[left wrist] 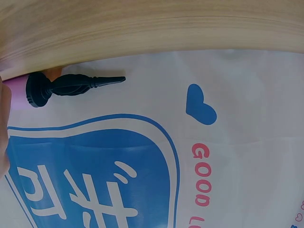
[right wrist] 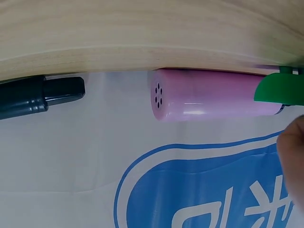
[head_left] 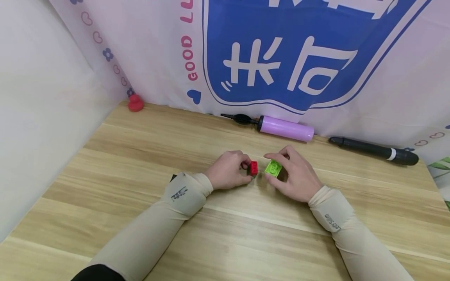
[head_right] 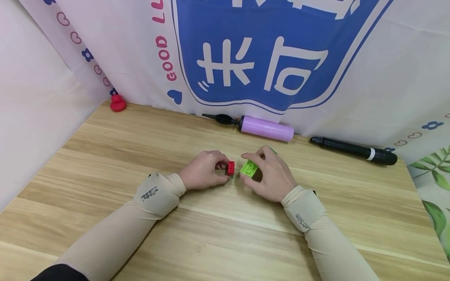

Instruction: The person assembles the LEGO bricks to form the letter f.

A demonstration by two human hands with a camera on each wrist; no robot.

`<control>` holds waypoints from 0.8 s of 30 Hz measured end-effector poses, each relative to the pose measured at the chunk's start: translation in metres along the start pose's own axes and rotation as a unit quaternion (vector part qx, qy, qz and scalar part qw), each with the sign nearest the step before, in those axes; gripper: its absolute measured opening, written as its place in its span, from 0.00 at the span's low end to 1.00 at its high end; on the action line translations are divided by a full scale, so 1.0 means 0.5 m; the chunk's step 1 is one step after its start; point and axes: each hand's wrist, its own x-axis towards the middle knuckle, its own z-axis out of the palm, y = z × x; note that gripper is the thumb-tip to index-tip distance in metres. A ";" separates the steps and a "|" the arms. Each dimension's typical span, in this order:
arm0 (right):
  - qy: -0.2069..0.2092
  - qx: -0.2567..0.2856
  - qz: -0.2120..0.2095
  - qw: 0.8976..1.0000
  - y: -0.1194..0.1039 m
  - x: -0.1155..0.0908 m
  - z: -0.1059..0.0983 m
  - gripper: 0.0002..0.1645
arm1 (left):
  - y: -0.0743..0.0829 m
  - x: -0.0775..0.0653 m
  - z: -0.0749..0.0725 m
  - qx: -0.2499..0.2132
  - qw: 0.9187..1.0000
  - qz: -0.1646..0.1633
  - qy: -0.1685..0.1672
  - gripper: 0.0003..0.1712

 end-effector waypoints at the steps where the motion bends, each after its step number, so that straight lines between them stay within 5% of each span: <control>1: 0.012 0.009 0.005 1.000 0.000 0.000 0.001 0.30 | 0.000 0.000 0.000 0.002 1.000 0.003 0.000 0.22; 10: 0.122 0.092 0.014 0.988 -0.003 0.008 0.003 0.30 | 0.000 0.001 0.003 0.012 1.000 0.015 0.003 0.22; 24: 0.133 0.096 0.023 0.986 -0.012 0.010 0.005 0.35 | -0.001 0.000 0.002 0.011 1.000 0.017 0.003 0.22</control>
